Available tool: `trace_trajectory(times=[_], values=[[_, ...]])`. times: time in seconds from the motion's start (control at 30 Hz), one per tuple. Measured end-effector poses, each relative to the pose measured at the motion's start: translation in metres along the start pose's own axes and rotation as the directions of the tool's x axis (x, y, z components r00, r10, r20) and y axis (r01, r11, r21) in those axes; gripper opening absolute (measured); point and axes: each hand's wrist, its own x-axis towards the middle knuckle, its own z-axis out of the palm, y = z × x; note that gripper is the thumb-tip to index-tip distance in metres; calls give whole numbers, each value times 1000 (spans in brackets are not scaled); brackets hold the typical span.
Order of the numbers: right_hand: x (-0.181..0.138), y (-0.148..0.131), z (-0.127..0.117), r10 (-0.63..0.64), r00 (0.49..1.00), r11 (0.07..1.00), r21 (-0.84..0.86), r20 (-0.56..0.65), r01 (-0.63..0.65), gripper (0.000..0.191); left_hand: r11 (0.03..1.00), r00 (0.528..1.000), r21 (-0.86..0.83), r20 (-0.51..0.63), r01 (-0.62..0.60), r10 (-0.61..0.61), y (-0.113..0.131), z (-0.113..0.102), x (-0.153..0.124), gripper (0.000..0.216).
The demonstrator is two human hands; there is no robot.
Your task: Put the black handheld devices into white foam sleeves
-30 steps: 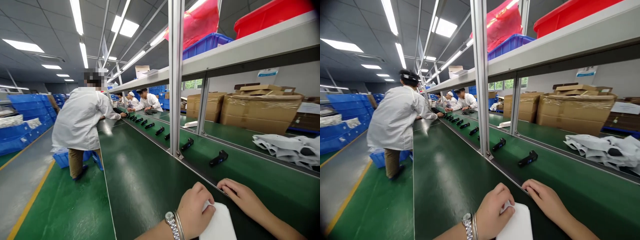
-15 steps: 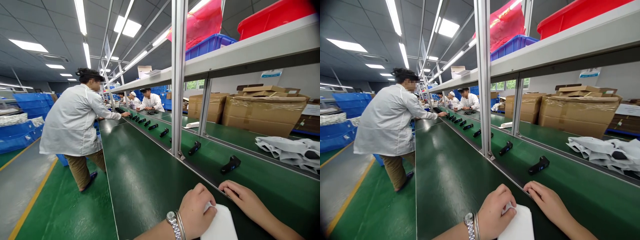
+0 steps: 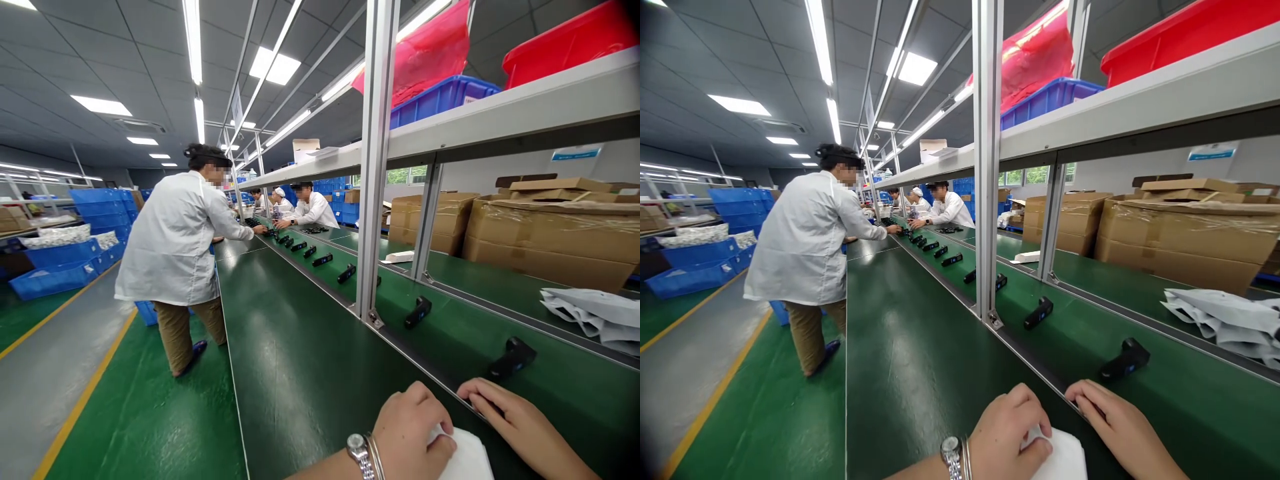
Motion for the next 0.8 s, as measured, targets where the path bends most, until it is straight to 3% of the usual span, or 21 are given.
trace_trajectory(times=[0.27,0.8], values=[[1,-8,-1,-32,998,999,-10,-57,31,32,999,1000,39,18,-23,22,-4,6,0,13],[0,-7,0,-35,998,998,-63,-54,31,33,998,999,51,21,-45,44,-7,8,0,12]])
